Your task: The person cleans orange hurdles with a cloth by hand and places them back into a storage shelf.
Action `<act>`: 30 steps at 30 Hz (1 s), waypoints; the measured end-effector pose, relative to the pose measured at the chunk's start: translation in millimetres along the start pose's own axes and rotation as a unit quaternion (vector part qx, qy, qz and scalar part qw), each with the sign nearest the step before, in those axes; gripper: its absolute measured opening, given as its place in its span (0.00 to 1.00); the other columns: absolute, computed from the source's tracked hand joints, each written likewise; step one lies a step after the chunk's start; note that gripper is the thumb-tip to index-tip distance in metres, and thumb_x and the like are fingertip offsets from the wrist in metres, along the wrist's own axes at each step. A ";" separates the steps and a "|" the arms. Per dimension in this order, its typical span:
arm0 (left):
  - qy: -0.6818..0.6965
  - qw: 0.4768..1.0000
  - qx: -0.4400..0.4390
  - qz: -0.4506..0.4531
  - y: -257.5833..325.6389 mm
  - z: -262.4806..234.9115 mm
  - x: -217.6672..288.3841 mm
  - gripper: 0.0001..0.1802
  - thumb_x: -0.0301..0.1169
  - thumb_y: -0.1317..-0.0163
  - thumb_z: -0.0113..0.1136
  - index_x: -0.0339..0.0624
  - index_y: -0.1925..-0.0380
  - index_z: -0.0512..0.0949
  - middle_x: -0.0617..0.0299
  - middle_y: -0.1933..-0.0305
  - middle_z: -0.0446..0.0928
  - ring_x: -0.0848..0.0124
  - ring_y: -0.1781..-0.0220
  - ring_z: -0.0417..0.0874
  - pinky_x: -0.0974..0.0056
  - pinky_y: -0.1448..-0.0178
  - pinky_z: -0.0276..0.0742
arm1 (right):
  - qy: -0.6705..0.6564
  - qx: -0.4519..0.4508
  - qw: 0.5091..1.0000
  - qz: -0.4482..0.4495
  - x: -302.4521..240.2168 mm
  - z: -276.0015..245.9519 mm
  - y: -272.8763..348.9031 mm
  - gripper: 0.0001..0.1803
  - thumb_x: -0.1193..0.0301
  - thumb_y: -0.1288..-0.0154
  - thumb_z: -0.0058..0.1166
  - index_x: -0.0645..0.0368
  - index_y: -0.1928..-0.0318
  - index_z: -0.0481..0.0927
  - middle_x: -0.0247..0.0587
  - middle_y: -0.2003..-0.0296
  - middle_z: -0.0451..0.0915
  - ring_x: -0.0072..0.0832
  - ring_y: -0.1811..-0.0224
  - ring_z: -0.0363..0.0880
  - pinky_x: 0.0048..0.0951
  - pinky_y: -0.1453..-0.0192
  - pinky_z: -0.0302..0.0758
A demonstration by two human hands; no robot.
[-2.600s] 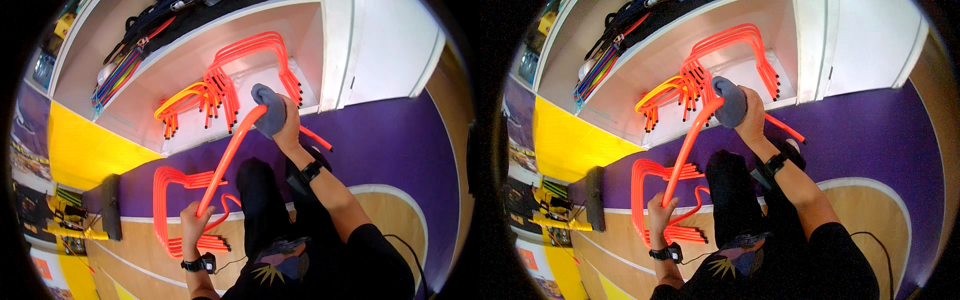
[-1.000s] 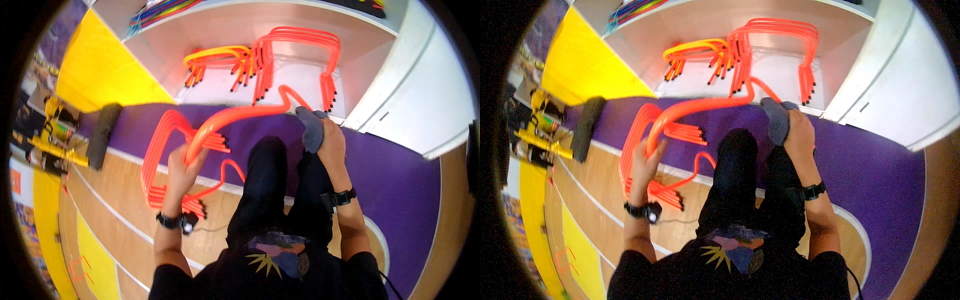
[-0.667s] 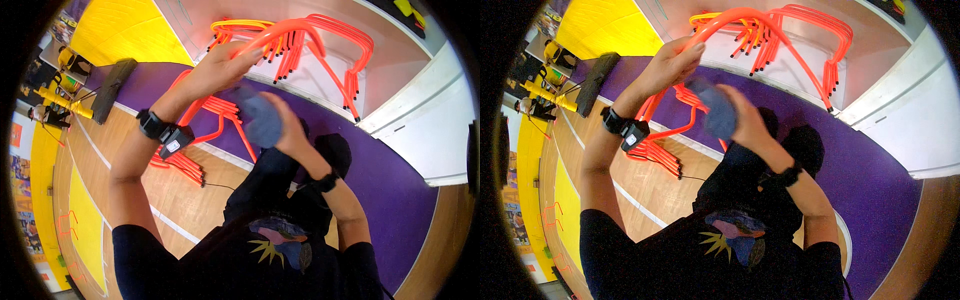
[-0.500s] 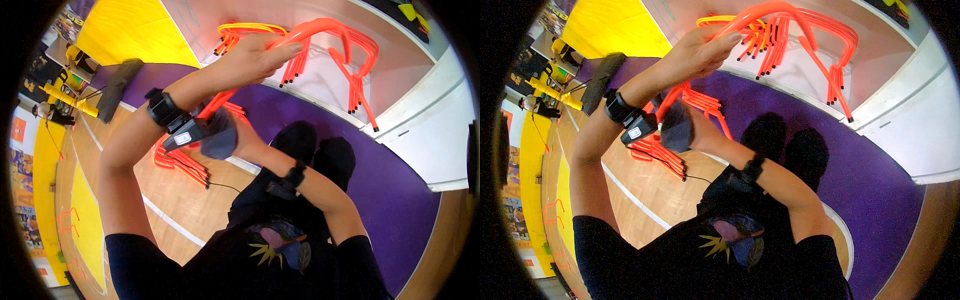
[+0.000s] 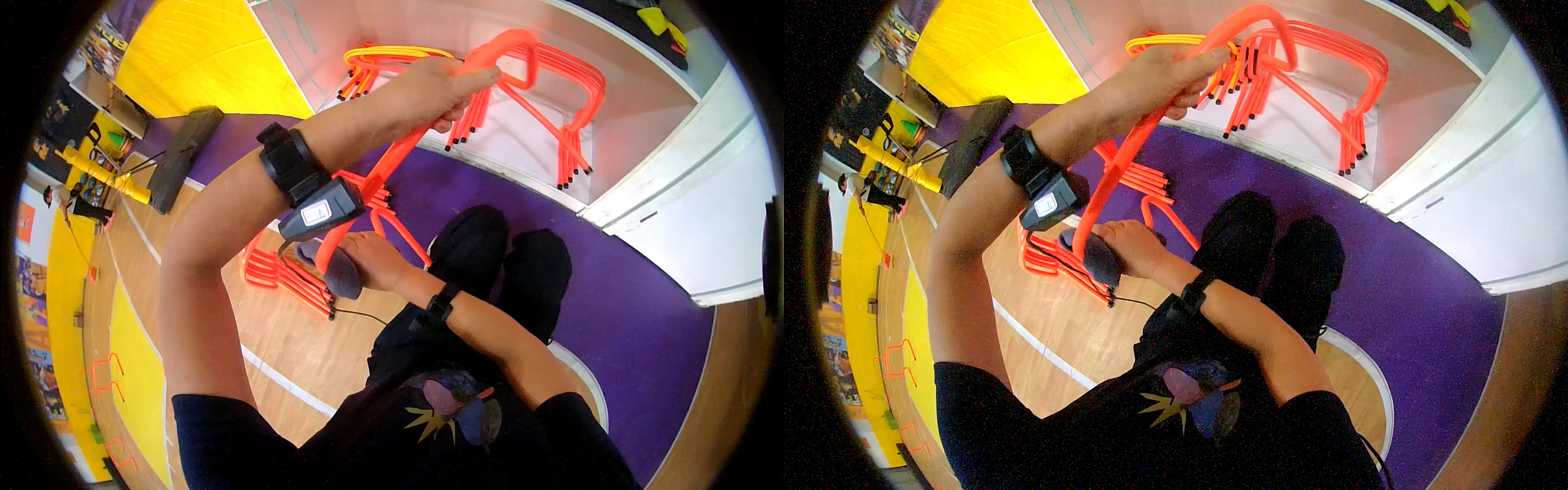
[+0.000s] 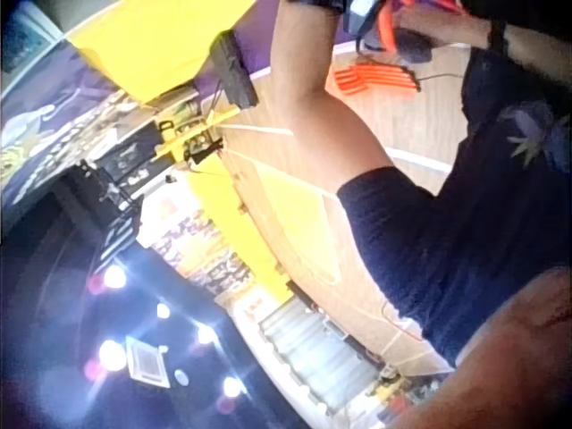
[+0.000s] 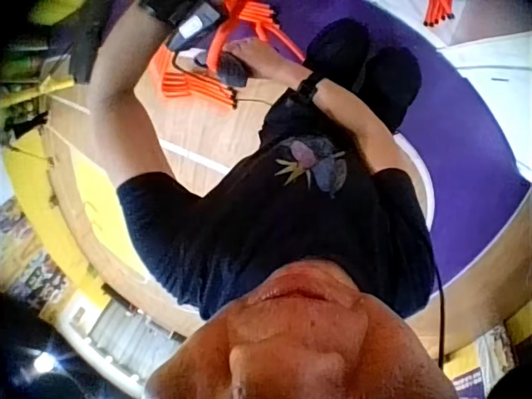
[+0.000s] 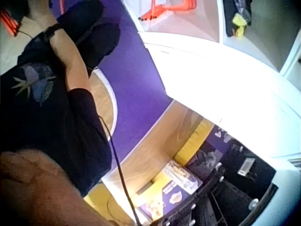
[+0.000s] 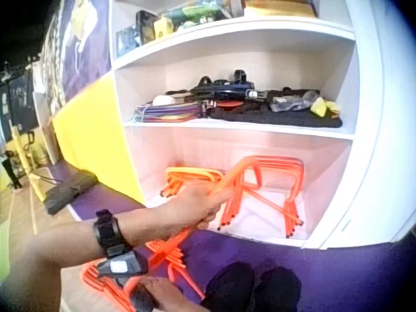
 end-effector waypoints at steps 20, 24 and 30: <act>-0.083 0.996 0.007 -0.005 145.9 -8.4 -16.3 0.16 0.36 0.32 0.51 0.35 0.54 0.77 0.66 0.64 0.74 0.81 0.66 0.73 0.74 0.63 0.69 | -0.195 0.299 0.934 0.010 -23.8 -49.1 -21.7 0.20 0.70 0.53 0.62 0.56 0.58 0.71 0.47 0.62 0.76 0.48 0.60 0.77 0.43 0.58 0.74; -0.015 0.999 -0.016 -0.039 149.7 -23.4 -4.9 0.16 0.38 0.32 0.52 0.36 0.55 0.77 0.69 0.74 0.72 0.86 0.78 0.68 0.79 0.76 0.61 | -0.156 0.249 0.955 0.049 -14.0 -41.7 -22.8 0.26 0.68 0.54 0.65 0.56 0.52 0.72 0.50 0.54 0.75 0.49 0.57 0.78 0.43 0.55 0.74; -0.042 0.999 0.014 0.012 163.7 -12.2 40.7 0.20 0.41 0.37 0.56 0.33 0.56 0.77 0.64 0.69 0.77 0.80 0.72 0.72 0.75 0.69 0.65 | -0.019 0.359 0.930 0.079 43.1 -30.2 1.1 0.30 0.63 0.55 0.64 0.52 0.48 0.71 0.47 0.50 0.73 0.49 0.52 0.75 0.44 0.44 0.71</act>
Point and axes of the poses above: each hand's wrist, its own y-axis away from the middle knuckle, its own z-axis out of the palm, x = y × z, the point moved 3 cm from there along -y, towards the middle knuckle
